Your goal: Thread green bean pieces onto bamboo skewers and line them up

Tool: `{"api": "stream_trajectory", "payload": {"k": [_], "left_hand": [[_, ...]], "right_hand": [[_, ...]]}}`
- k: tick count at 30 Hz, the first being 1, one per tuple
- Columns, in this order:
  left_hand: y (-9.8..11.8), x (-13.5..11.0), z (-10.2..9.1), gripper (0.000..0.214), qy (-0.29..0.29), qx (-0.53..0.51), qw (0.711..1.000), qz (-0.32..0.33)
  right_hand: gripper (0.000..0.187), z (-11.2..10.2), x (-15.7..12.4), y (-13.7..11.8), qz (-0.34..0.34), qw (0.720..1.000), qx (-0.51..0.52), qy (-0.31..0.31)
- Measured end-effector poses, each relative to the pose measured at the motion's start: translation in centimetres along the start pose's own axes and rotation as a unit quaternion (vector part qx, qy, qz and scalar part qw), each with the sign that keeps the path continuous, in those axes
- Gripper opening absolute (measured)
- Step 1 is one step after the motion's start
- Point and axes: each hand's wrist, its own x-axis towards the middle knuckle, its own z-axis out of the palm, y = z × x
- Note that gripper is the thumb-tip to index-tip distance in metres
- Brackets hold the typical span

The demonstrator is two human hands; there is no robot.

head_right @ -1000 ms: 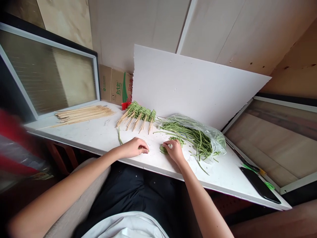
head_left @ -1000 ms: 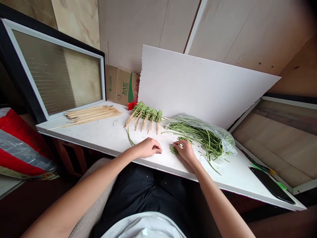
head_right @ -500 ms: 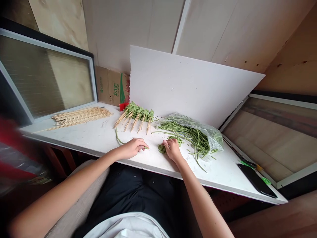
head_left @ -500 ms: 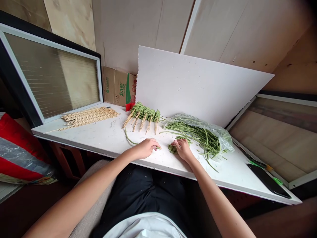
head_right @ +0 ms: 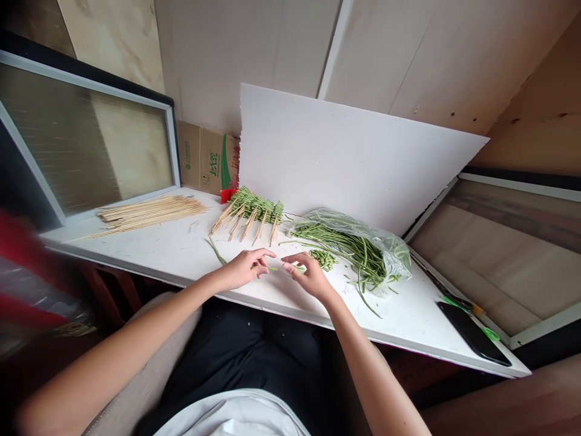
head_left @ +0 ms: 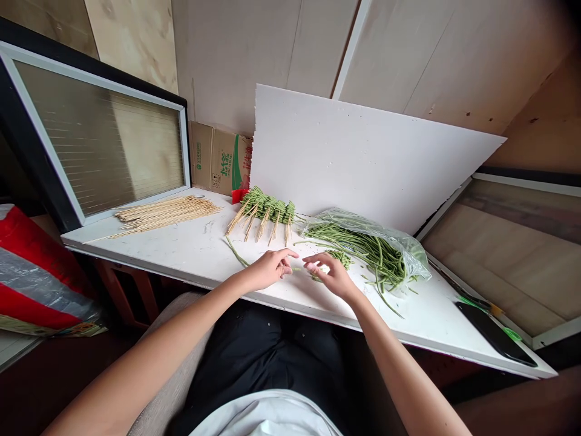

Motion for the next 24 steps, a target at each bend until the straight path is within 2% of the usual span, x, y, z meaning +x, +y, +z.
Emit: {"api": "stream_trajectory", "payload": {"k": [3,6,12,16,24], "left_hand": [[0.0,0.0,0.3,0.048,-0.012,-0.025,1.0,0.008],[-0.2,0.1,0.4,0.048,-0.017,-0.028,0.999,0.01],[-0.6,0.2,0.2,0.031,0.039,0.029,0.999,0.01],[-0.4,0.1,0.2,0.026,0.056,0.041,0.998,0.011],[0.1,0.1,0.6,0.014,0.033,0.035,0.997,0.054]], "right_hand": [[0.031,1.2,0.0,-2.1,-0.083,0.996,-0.012,-0.005],[0.022,1.8,0.1,-2.7,-0.127,0.992,-0.021,0.007],[0.021,0.2,0.2,-1.9,-0.105,0.99,-0.045,0.08],[0.023,-0.1,0.2,-2.2,-0.109,0.99,-0.053,0.07],[0.01,1.5,0.2,-2.5,-0.124,0.99,-0.029,0.06]]}}
